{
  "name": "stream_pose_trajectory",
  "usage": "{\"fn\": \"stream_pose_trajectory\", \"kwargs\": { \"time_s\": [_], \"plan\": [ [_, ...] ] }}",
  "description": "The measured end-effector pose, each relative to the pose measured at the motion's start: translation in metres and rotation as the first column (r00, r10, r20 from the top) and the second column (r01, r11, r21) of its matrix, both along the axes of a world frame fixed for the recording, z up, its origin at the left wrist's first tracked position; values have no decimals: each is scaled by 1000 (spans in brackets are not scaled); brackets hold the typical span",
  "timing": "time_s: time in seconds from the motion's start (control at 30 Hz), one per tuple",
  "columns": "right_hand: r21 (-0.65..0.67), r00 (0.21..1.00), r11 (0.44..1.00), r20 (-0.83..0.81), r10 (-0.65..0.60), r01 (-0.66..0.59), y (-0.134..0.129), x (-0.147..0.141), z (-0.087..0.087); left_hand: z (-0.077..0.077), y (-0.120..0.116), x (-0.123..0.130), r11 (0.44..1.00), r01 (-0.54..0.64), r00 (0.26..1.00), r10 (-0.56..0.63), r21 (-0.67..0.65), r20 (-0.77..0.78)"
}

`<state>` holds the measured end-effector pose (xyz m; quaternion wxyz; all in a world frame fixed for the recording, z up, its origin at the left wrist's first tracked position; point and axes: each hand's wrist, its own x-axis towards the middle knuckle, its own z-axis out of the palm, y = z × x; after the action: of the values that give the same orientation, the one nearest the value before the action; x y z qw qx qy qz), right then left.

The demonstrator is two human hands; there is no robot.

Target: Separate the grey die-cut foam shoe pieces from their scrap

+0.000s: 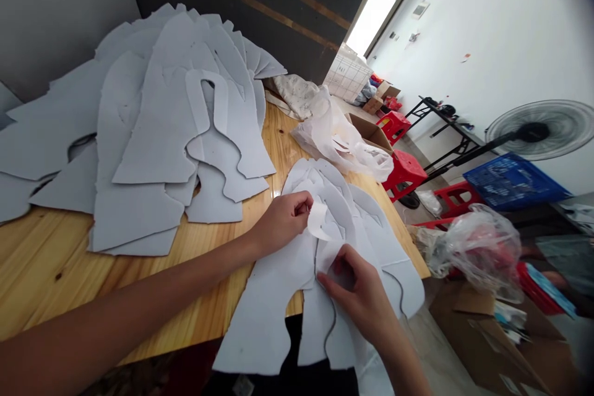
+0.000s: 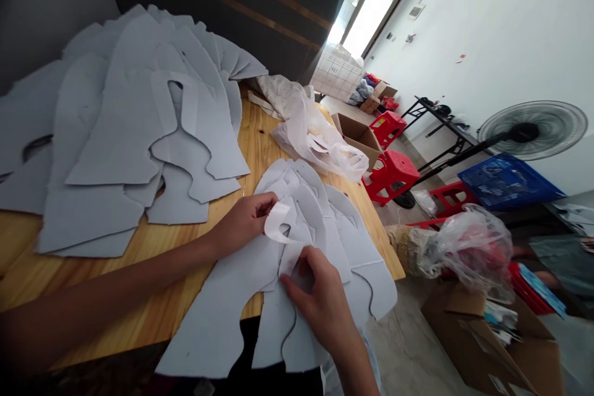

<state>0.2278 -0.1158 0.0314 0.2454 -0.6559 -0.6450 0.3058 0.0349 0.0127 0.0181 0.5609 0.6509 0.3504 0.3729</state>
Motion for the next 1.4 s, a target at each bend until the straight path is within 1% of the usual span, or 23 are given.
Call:
{"fn": "stream_pose_trajectory", "kwargs": {
  "time_s": [0.17,0.37,0.53,0.7,0.83,1.03,1.23,1.4],
  "plan": [
    [-5,1000,1000,24,-1,1,1,0,0,1,-2,-1,1000,25,1000,-25,5,0],
    [74,1000,997,18,12,-13,5,-2,2,5,-6,-1,1000,0,1000,0,4,-12],
    [55,1000,998,22,-7,6,5,-3,2,6,-6,-1,1000,1,1000,-1,17,-13],
    [59,1000,998,17,-8,7,5,-3,-2,5,-5,-2,1000,0,1000,0,25,-18],
    [59,999,998,23,-35,34,6,-5,-4,4,-5,-1,1000,-7,999,8,26,-36],
    [58,996,996,54,-67,64,8,-7,-3,3,-5,-1,1000,4,999,-2,27,-41],
    [124,990,992,129,-51,35,12,-8,-1,1,-5,-1,1000,8,1000,-8,21,-13],
    [151,989,988,135,-60,39,12,-9,-3,2,-6,-1,1000,6,1000,-6,26,-8]
  ]
}}
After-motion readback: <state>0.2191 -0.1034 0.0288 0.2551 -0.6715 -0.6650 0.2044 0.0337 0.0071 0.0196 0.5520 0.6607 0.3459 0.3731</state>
